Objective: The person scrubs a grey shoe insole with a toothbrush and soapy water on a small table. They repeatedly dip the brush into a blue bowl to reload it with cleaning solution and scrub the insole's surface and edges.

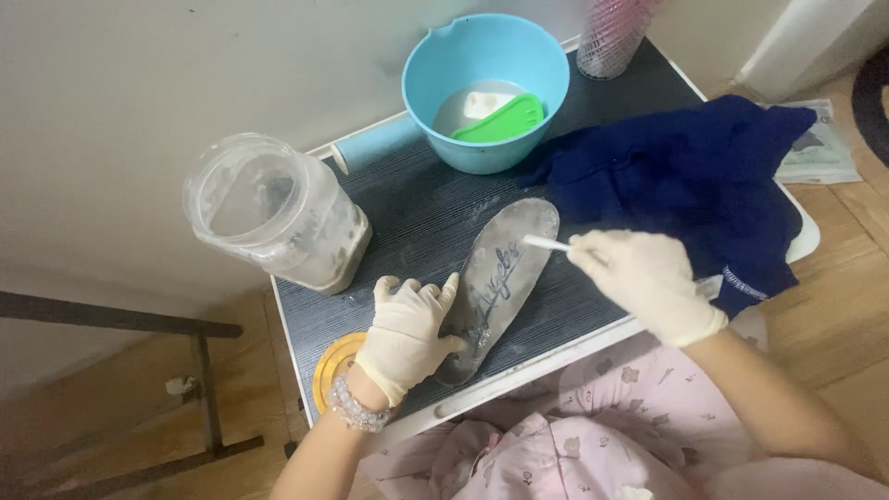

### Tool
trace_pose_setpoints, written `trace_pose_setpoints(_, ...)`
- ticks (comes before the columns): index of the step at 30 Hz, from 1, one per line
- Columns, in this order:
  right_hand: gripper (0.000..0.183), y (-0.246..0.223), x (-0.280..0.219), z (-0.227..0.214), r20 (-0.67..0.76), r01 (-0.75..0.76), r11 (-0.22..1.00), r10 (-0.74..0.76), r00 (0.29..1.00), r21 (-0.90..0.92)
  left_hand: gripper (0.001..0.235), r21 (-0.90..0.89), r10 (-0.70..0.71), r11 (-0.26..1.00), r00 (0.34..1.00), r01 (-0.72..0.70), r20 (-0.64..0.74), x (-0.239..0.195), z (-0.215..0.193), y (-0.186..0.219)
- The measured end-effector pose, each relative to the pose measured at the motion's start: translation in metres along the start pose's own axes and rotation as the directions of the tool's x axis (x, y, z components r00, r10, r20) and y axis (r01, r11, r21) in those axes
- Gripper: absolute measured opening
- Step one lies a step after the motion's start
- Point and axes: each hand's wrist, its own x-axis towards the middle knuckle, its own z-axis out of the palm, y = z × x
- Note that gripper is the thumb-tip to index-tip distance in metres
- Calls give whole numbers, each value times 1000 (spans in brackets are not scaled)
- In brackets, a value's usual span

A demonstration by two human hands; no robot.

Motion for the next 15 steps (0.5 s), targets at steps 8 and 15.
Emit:
trace_pose_setpoints(8,36,-15,6,-19,142,-69,997,66,988,18,85,-7,-19,1000,999,19,44,-1,-3,2)
trace_pose_setpoints(15,34,-23,0,-14,139,-45,998,38,990,42,83,-1,3,1000,998,-3,59,-3,-6,1)
